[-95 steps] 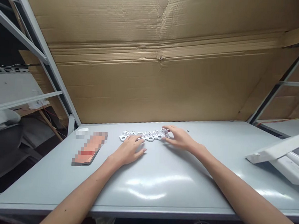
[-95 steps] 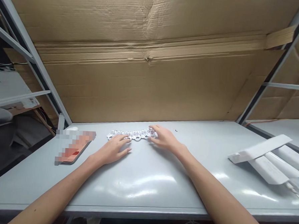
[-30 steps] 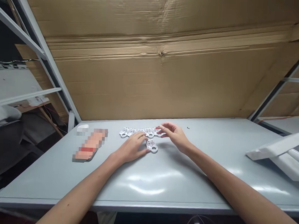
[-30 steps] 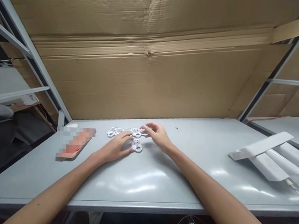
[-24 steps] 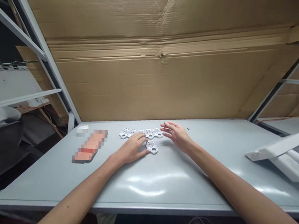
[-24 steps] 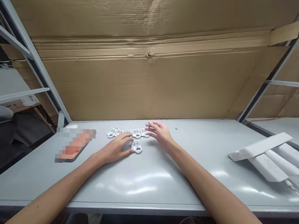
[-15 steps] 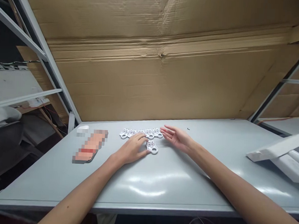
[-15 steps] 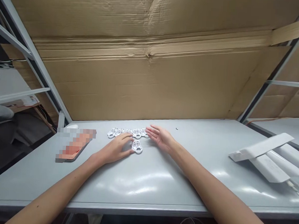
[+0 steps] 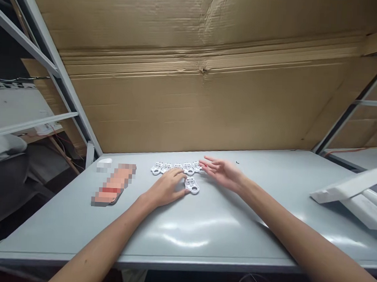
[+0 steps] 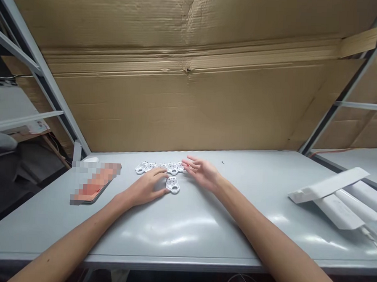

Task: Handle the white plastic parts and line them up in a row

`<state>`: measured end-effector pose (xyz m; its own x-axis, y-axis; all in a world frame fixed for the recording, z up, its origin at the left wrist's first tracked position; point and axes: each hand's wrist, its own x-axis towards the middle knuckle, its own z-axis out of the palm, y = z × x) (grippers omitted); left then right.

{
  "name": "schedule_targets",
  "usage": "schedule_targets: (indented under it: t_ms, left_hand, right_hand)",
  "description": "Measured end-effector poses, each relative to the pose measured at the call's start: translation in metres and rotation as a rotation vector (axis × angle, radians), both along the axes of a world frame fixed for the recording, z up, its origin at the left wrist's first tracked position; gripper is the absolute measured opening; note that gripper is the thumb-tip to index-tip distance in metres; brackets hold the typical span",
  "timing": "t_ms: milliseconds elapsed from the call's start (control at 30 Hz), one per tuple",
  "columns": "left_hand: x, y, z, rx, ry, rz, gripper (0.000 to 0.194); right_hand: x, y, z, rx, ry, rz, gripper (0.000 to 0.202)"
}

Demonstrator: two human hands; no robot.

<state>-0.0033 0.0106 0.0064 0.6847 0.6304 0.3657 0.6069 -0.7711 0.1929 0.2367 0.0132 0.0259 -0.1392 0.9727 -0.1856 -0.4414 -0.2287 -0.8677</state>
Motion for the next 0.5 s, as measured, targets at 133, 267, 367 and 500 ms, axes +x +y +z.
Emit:
schedule_targets:
  t_ms: [133,267,367,500]
  left_hand:
    - [-0.001,0.0,0.0,0.025,0.007,-0.004,0.032]
    - [-0.001,0.0,0.0,0.02,0.023,0.008,0.031]
    - [-0.001,0.0,0.0,0.013,0.031,0.029,0.033]
    - [-0.001,0.0,0.001,0.014,0.035,0.03,0.033]
  right_hand:
    - [0.007,0.004,-0.003,0.1,-0.193,-0.073,0.028]
    - [0.021,0.017,-0.009,0.348,-0.618,-0.204,0.025]
    - [0.032,0.025,-0.016,0.448,-0.858,-0.254,0.028]
    - [0.041,0.032,-0.028,0.442,-1.043,-0.204,0.035]
